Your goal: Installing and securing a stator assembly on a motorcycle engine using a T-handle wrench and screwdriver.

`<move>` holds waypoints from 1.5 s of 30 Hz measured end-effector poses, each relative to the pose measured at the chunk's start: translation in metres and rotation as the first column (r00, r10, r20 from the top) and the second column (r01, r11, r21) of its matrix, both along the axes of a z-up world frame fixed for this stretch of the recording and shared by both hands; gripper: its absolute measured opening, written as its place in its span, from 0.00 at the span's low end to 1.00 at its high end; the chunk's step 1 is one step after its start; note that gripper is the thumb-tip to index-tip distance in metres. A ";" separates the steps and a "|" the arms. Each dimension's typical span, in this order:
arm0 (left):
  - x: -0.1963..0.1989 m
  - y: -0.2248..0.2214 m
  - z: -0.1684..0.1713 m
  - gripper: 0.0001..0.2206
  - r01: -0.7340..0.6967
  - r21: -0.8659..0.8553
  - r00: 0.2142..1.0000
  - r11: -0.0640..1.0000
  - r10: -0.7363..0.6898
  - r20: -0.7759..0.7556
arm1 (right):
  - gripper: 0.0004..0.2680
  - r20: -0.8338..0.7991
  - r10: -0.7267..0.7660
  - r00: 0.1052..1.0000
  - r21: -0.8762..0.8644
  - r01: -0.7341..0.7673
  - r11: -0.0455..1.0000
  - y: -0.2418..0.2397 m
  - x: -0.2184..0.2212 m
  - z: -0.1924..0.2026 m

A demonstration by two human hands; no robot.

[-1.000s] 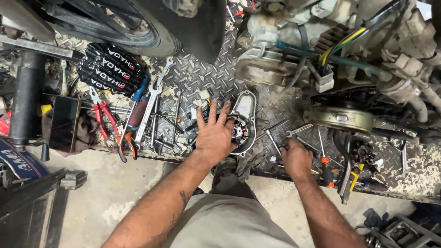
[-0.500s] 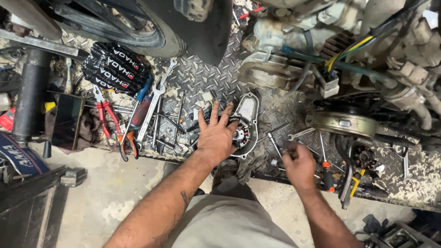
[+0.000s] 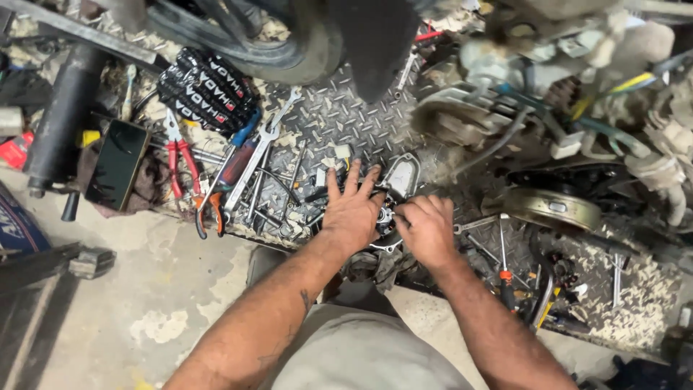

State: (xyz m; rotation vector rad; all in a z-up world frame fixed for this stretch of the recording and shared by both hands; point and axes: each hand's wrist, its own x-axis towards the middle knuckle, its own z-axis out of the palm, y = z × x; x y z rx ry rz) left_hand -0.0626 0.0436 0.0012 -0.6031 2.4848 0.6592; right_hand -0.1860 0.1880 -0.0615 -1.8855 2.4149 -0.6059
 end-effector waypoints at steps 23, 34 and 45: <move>0.011 0.010 -0.035 0.33 -0.047 -0.010 0.988 0.999 0.045 -0.146 | 0.04 -0.134 0.046 0.990 0.364 0.006 0.931 -0.013 0.015 0.016; 0.011 0.008 -0.030 0.32 -0.055 -0.012 0.987 0.998 0.053 -0.154 | 0.06 -0.111 0.020 0.994 0.532 0.043 0.846 -0.025 0.023 0.029; 0.012 0.005 -0.024 0.32 -0.046 -0.010 0.986 0.999 0.044 -0.163 | 0.06 -0.206 0.038 0.978 0.290 0.024 0.957 -0.007 0.009 -0.012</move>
